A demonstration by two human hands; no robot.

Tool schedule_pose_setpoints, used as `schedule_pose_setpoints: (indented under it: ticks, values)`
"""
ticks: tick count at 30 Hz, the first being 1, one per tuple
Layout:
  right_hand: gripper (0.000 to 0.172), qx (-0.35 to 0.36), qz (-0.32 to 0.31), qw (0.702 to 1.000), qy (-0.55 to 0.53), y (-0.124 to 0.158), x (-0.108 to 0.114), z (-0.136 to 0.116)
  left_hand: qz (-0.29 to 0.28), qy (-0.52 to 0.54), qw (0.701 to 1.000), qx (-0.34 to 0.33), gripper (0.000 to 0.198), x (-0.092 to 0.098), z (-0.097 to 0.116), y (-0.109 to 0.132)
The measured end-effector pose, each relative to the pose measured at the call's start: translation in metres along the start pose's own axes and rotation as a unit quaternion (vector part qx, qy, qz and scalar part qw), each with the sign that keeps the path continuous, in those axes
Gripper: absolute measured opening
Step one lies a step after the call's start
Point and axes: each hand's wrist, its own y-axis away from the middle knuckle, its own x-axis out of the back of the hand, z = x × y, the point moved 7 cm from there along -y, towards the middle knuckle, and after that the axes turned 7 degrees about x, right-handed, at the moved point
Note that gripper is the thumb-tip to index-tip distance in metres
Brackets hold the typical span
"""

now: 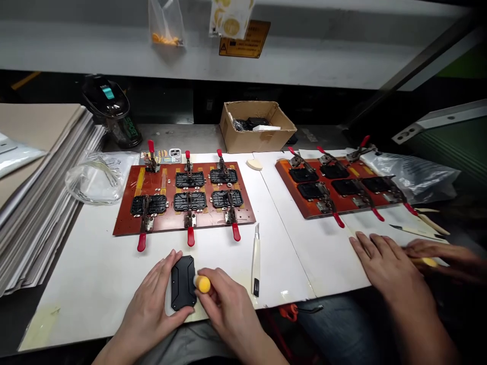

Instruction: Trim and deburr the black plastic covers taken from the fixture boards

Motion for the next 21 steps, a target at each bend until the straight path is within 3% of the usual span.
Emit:
schedule_pose_setpoints:
  ticks: [3,6,10,12,16,21]
  values:
    - [0.036,0.012,0.035,0.999,0.004,-0.013,-0.006,-0.002,0.008,-0.003,1.0,-0.002,0.099,0.0,-0.001,0.0]
    - [0.039,0.014,-0.011,0.999,0.044,-0.014,-0.015,-0.005,0.013,-0.004,1.0,-0.005,0.098,0.001,-0.002,0.0]
    - [0.016,-0.002,-0.06,0.998,0.026,0.0,-0.008,-0.006,0.01,-0.007,1.0,-0.004,0.101,0.001,-0.001,0.0]
    - [0.013,-0.012,-0.038,0.999,0.016,0.001,0.0,-0.002,0.008,-0.009,1.0,-0.002,0.102,0.001,-0.001,0.0]
    - [0.029,-0.003,0.035,0.999,-0.016,-0.009,0.003,0.001,0.005,-0.007,1.0,-0.004,0.102,0.001,0.0,0.0]
    - [0.033,0.029,0.001,0.998,0.051,-0.02,-0.011,-0.004,0.014,-0.017,1.0,-0.011,0.1,0.002,0.002,0.0]
